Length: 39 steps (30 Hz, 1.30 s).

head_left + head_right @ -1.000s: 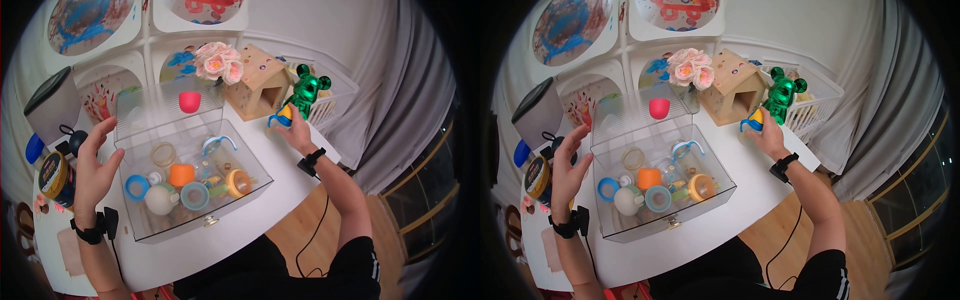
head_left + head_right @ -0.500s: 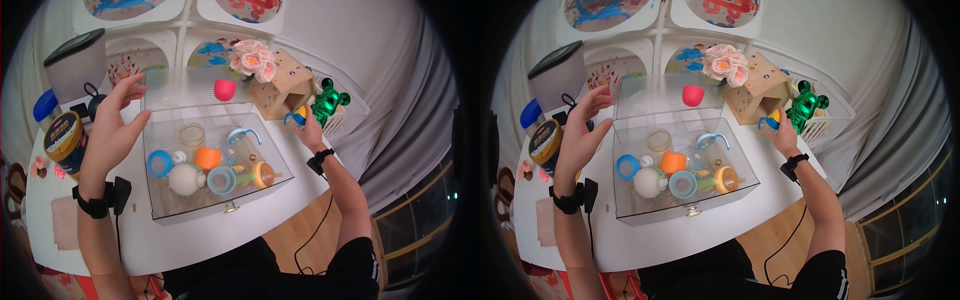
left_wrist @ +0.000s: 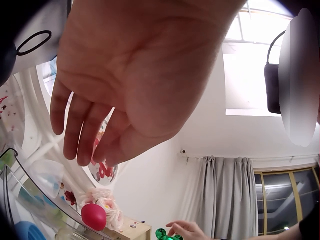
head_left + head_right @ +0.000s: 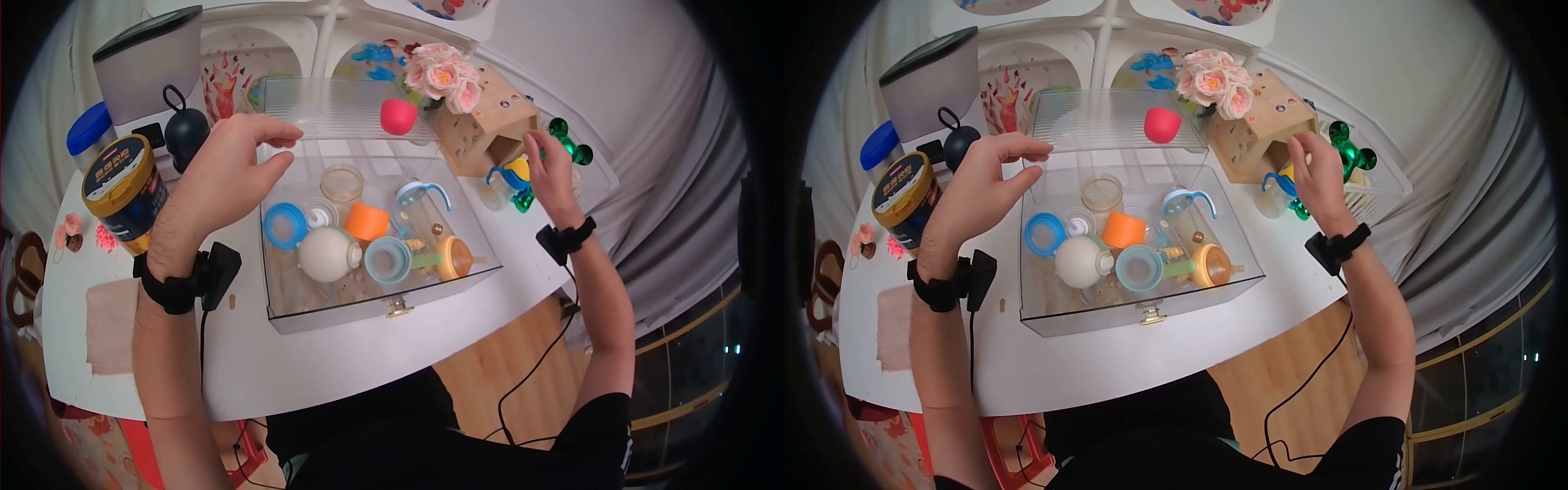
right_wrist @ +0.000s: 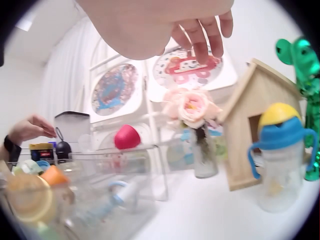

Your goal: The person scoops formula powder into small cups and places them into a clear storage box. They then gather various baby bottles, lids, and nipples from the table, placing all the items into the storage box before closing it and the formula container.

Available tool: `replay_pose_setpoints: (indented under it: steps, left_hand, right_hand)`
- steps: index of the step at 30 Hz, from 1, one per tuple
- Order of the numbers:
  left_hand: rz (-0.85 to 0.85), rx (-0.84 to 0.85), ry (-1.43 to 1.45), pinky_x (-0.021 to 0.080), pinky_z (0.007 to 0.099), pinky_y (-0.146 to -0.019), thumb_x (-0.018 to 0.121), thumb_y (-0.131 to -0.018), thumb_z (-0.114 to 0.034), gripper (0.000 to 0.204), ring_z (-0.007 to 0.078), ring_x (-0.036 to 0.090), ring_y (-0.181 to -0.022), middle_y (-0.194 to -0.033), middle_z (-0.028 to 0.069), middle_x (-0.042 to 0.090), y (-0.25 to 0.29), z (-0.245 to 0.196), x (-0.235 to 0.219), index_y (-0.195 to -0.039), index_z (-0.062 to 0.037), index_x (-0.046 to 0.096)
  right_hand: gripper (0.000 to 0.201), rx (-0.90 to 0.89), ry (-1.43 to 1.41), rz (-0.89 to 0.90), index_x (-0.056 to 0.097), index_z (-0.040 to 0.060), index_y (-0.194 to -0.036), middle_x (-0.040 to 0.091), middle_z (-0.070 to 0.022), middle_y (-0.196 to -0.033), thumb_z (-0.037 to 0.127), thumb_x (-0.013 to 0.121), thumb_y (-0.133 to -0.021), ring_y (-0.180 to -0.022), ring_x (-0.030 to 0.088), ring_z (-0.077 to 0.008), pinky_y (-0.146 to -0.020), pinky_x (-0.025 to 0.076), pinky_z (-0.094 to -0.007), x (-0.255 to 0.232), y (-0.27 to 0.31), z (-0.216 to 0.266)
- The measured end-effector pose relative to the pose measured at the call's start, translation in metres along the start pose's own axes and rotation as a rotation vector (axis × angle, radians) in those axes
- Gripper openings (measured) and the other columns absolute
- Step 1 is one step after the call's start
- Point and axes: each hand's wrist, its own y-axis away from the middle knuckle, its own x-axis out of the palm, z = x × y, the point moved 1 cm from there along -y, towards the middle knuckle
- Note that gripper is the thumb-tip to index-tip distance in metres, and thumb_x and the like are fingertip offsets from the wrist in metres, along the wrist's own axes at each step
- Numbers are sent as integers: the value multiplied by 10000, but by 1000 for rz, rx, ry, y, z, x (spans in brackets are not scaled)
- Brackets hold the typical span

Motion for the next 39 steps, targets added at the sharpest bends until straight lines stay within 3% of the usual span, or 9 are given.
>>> replay_pose_setpoints:
  steps: [6, 8, 11, 12, 15, 17, 20, 29, 39]
  left_hand:
    - [99, -19, 35, 531, 336, -707, 727, -999, -212, 277, 172, 673, -798, -846, 101, 734, -3, -2, 3, -953, 60, 757]
    - [108, -47, 20, 508, 338, -673, 724, -1009, -259, 339, 163, 640, -758, -798, 91, 701, -4, 2, 2, -899, 61, 740]
    - [105, -124, 21, 497, 336, -659, 702, -1033, -310, 432, 159, 624, -726, -755, 91, 674, -5, 3, -1, -818, 65, 709]
    - [101, -157, 25, 497, 335, -661, 692, -1043, -323, 464, 160, 624, -720, -745, 94, 669, -5, 2, -3, -791, 66, 698]
    - [196, -212, -74, 523, 339, -737, 654, -1029, -161, 258, 186, 651, -788, -823, 113, 692, -8, -4, -13, -901, 61, 686]
    - [57, -58, -6, 529, 344, -805, 605, -982, -37, 111, 204, 667, -867, -915, 128, 708, -4, 8, -7, -1018, 47, 668]
    - [-45, 93, -30, 529, 354, -888, 543, -906, 90, 293, 220, 676, -973, -1042, 130, 719, -5, 24, 0, -1175, 19, 634]
    - [-68, 54, -52, 538, 326, -794, 627, -893, 45, 294, 191, 684, -998, -1087, 80, 741, -3, 15, 1, -1176, -16, 678]
    - [-58, 17, 14, 556, 379, -941, 672, -914, -8, 330, 202, 707, -1077, -1171, 91, 748, -3, 5, 3, -1243, -24, 677]
  right_hand:
    - [332, -93, -141, 353, 697, -32, -919, 702, -219, -814, 219, 569, -1093, -765, 687, -411, -725, 538, -460, 13, -31, 95]
    - [234, -10, -294, 606, 692, 8, -1190, 727, -216, -873, 15, 609, -972, -866, 723, -385, -820, 561, -478, 23, -39, 126]
    - [440, -428, -417, 450, 649, 29, -1324, 739, -214, -985, -64, 621, -896, -967, 734, -358, -895, 577, -469, 68, -35, 129]
    - [445, -410, -394, 513, 654, 29, -1329, 739, -216, -1026, -63, 625, -895, -1000, 731, -362, -918, 575, -469, 75, -38, 131]
    - [461, -361, -326, 732, 667, 33, -1346, 743, -219, -1120, -58, 631, -896, -1073, 723, -372, -968, 572, -470, 85, -46, 147]
    - [473, -327, -270, 901, 672, 42, -1361, 748, -218, -1141, -55, 626, -901, -1087, 723, -380, -975, 570, -471, 87, -50, 158]
    - [415, -421, -209, 986, 711, 30, -1286, 721, -201, -1180, -67, 666, -885, -1096, 697, -384, -949, 566, -454, 103, -42, 163]
    - [186, -390, -153, 1063, 793, 25, -1052, 760, -168, -1084, 37, 796, -867, -1066, 714, -370, -921, 567, -444, 126, -29, 167]
    - [112, -426, -436, 669, 757, 15, -967, 745, -108, -966, 70, 818, -891, -911, 704, -284, -827, 556, -378, 76, -52, 156]
